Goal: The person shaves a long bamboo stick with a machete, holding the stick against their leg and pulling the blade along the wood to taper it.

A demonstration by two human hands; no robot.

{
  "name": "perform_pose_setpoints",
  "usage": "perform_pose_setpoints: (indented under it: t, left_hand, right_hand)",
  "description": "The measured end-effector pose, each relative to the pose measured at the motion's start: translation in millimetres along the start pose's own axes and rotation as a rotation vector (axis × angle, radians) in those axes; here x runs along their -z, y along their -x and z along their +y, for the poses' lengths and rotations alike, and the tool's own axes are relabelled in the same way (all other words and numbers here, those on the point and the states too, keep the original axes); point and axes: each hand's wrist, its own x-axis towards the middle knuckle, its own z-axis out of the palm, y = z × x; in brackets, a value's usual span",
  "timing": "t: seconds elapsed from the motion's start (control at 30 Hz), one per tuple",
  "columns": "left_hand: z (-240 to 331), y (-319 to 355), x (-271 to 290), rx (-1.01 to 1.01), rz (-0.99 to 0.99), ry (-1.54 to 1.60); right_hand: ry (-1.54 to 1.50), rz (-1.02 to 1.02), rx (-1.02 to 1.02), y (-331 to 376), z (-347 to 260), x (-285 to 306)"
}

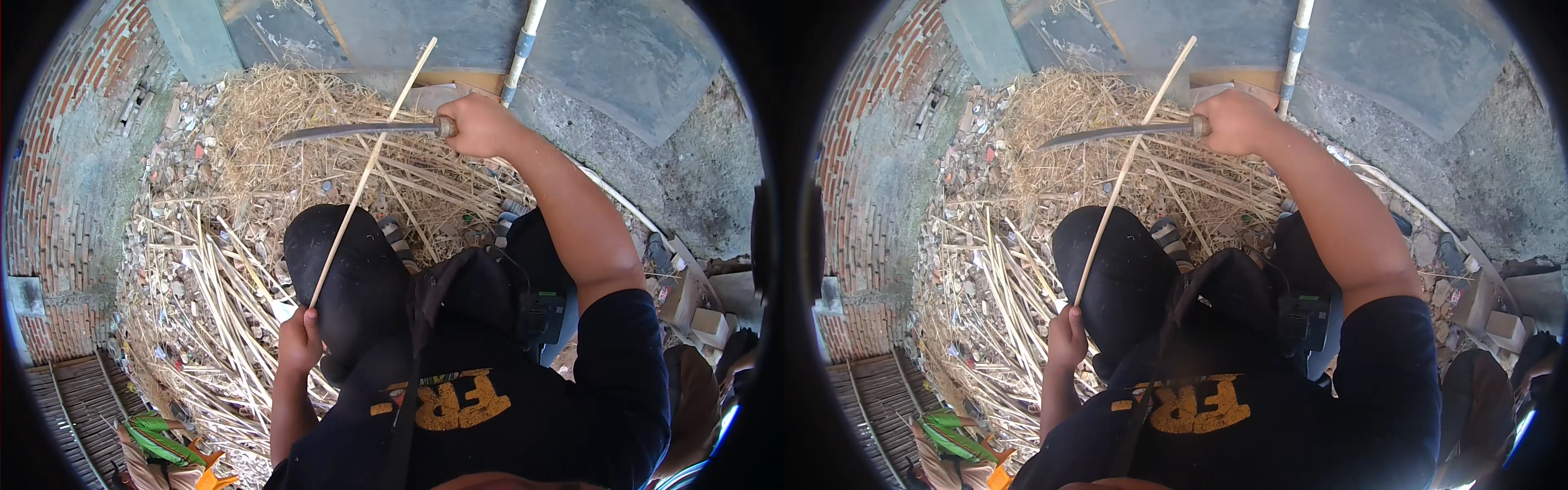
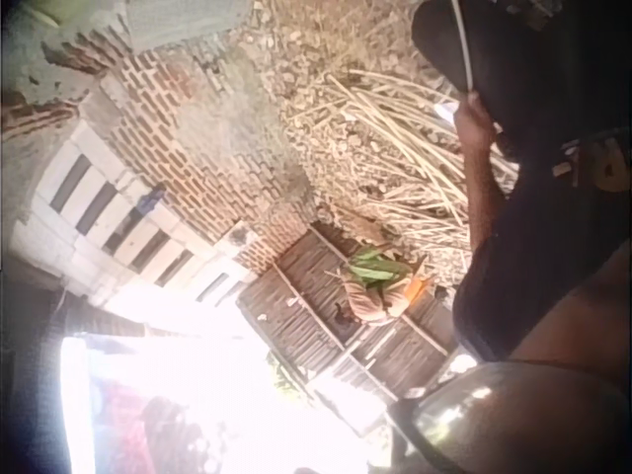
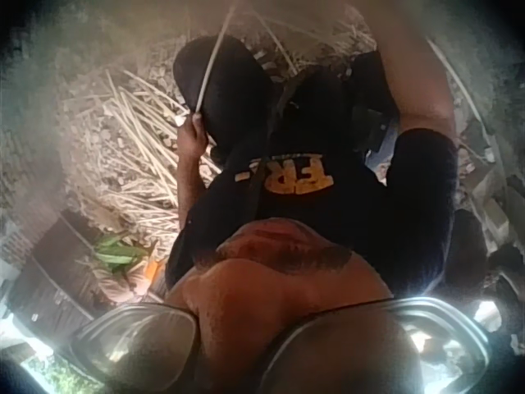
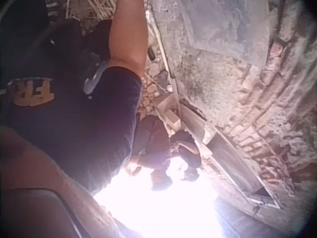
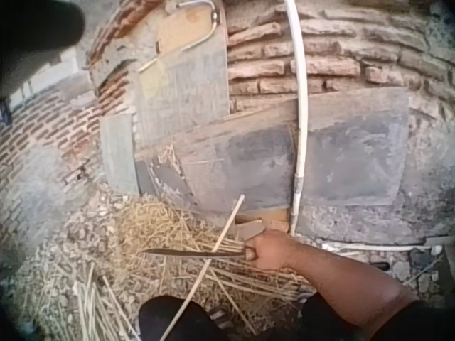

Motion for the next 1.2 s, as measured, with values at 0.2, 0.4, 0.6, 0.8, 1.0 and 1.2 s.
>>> perform_pose_setpoints:
  t: [0.2,0.4,0.6,0.8,1.0,1.2]
  left_hand:
    - [5.0,2.8,5.8,-0.014,0.026,-0.135]
    - [-9.9,-0.4,-12.0,-0.071,0.128,-0.244]
    - [2.6,6.5,4.2,-0.059,0.061,-0.156]
    - [12.0,-2.7,-0.2,-0.022,0.017,-0.003]
    - [-5.5,12.5,-0.2,-0.077,0.126,-0.241]
    - [-8.0,9.6,-13.8,-0.040,0.129,-0.215]
  right_hand:
    - [-0.032,-0.032,-0.023,-7.1,-13.3,-12.8]
    - [-0.220,0.028,0.004,-14.1,15.4,-28.0]
    - [-0.121,0.057,0.023,-2.7,-11.2,-15.1]
    - [-0.212,0.087,-0.001,-8.9,13.6,-25.8]
    - [-0.174,0.096,0.007,1.5,-0.6,-3.7]
    - [-0.013,0.000,0.054,14.4,-18.0,7.2]
